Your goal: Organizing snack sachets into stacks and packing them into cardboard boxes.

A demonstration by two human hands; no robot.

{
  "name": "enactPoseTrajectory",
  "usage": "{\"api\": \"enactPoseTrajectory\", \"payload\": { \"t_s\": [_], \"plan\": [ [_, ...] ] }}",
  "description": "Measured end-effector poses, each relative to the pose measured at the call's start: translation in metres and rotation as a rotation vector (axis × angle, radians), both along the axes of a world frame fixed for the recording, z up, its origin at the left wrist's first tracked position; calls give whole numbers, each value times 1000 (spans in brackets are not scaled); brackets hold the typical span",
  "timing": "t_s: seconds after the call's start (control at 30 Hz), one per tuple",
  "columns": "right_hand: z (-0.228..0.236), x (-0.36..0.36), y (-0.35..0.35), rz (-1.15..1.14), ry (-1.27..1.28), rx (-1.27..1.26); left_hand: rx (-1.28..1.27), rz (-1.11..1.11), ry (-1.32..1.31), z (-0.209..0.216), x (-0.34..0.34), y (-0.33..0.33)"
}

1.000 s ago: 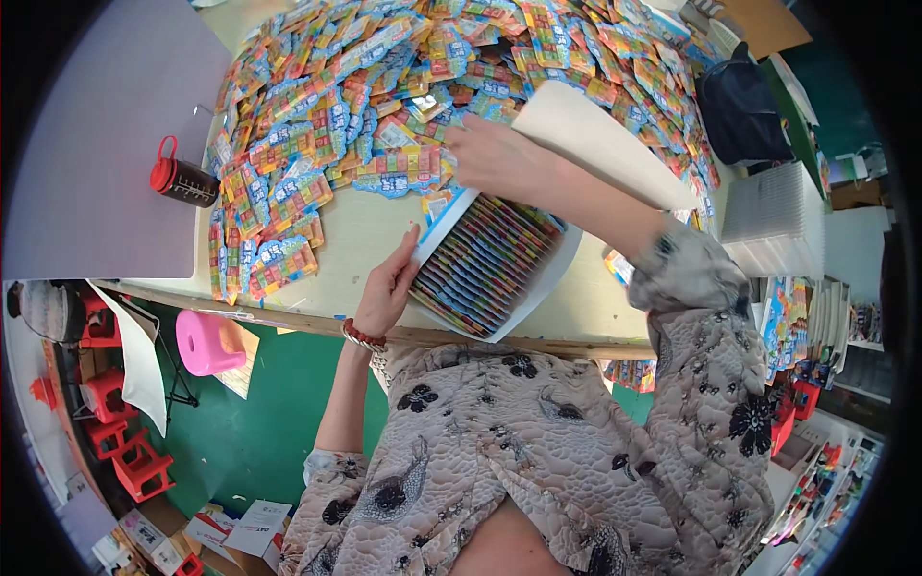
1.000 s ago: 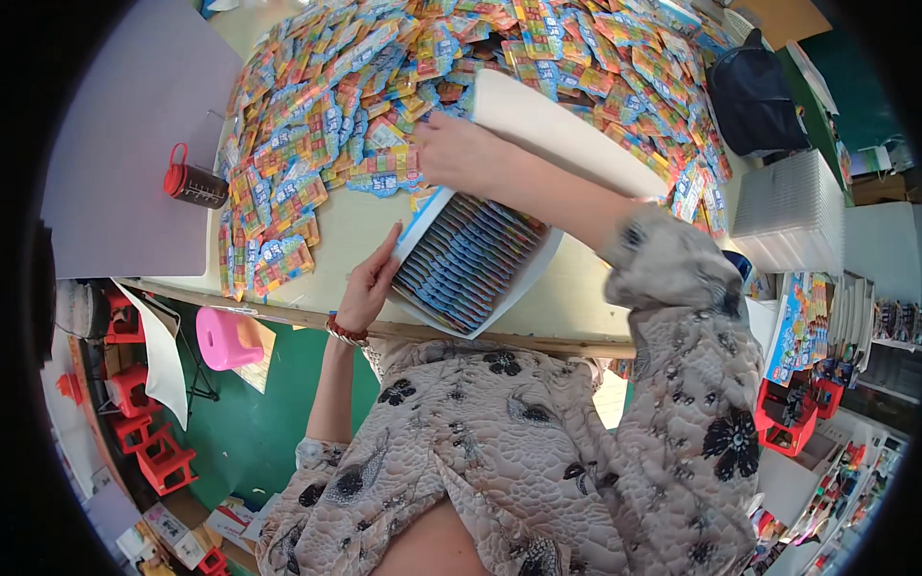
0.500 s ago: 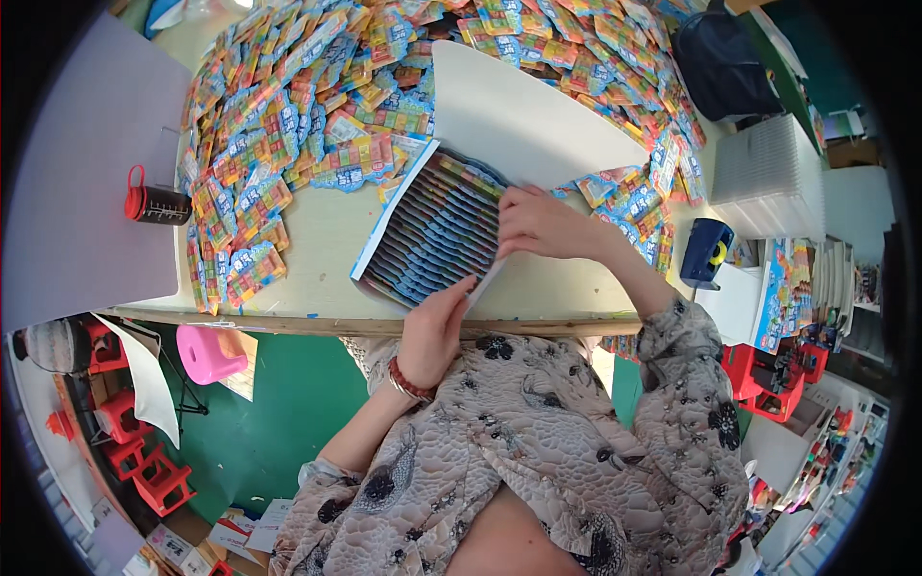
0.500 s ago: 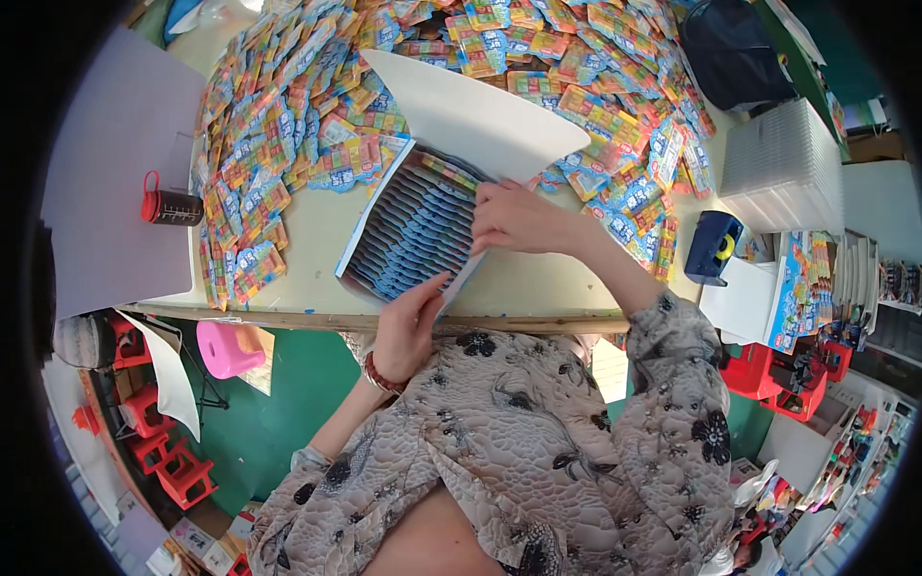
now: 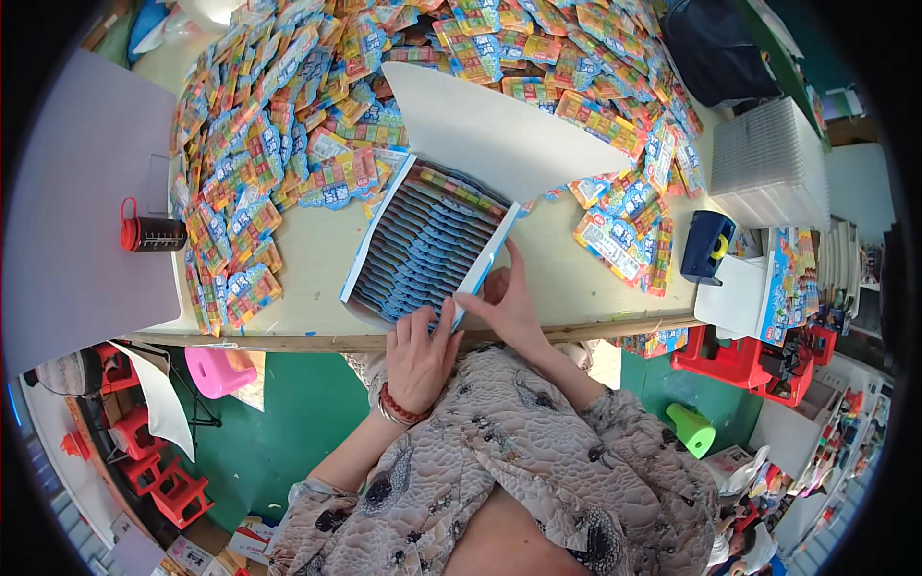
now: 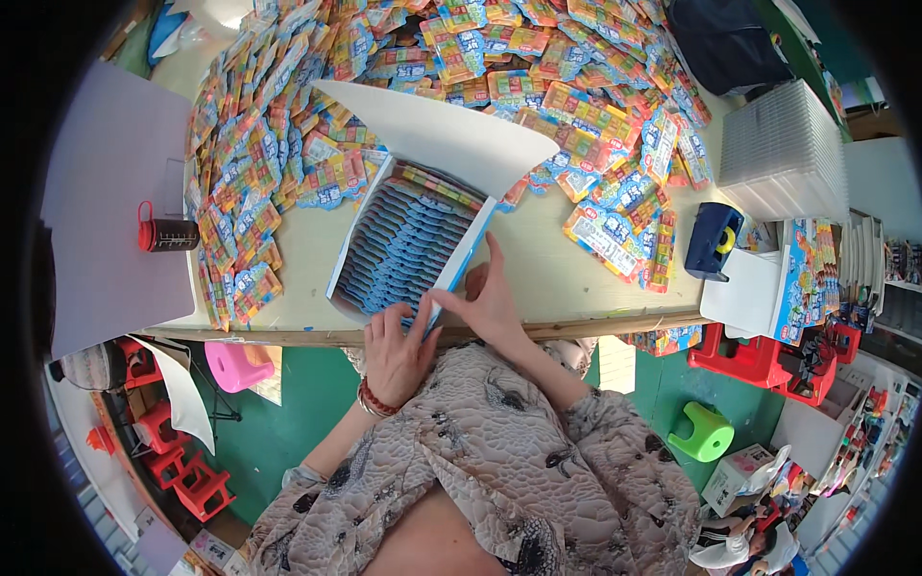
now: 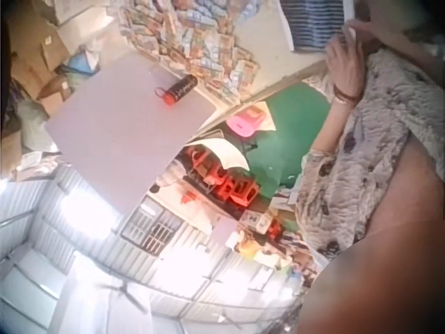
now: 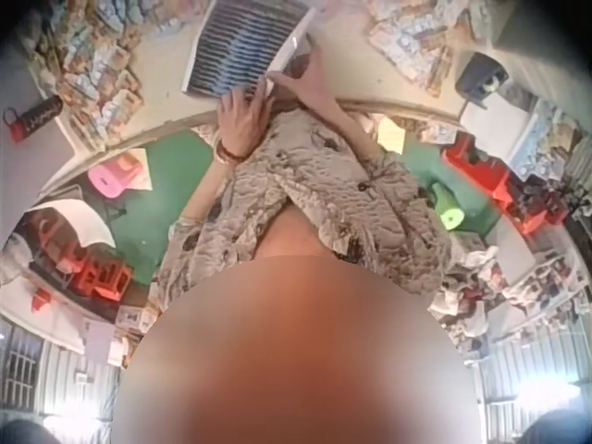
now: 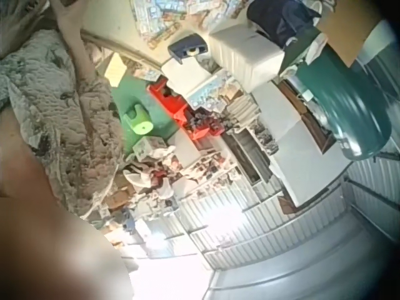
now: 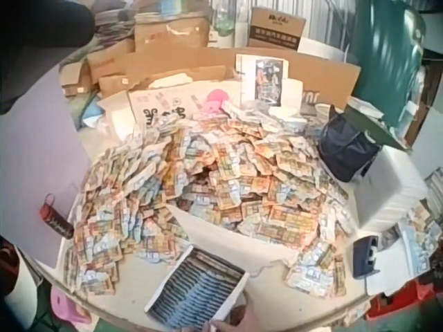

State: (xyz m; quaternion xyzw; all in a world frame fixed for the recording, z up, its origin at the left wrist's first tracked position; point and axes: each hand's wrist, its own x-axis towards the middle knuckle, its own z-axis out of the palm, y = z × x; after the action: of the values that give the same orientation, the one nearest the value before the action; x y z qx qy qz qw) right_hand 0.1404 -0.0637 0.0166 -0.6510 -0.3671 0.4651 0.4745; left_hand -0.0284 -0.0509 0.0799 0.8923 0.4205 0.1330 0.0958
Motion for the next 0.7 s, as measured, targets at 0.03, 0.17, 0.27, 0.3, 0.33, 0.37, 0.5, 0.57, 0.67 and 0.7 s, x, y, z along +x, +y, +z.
{"api": "enactPoseTrajectory", "payload": {
  "t_s": [0.03, 0.17, 0.27, 0.3, 0.33, 0.37, 0.5, 0.57, 0.67, 0.7],
  "plan": [
    [0, 3, 7, -3, 1, 0, 0, -3, 1, -1, -1, -1],
    [7, 25, 37, -90, 38, 16, 23, -53, 25, -13, 4, 1],
    [-1, 74, 76, -85, -218, 27, 36, -79, 22, -14, 19, 0],
    [-6, 84, 90, -61, -392, 77, 49, -94, 38, -14, 23, -1],
    [-5, 85, 101, -61, -394, 76, 53, -114, 64, -10, 31, 1],
    [-3, 83, 110, -82, -480, 225, 52, -113, 62, -11, 38, 3],
    [-1, 95, 128, 3, -357, 199, 27, -150, 38, -4, 61, 17],
    [-1, 96, 121, 25, -154, 214, -63, -189, -121, 16, 58, 32],
    [0, 89, 87, 74, -10, 198, 19, -79, -285, 36, 32, 67],
    [5, 83, 71, 110, -70, 169, 61, 24, -337, 34, 19, 83]
  ]
}}
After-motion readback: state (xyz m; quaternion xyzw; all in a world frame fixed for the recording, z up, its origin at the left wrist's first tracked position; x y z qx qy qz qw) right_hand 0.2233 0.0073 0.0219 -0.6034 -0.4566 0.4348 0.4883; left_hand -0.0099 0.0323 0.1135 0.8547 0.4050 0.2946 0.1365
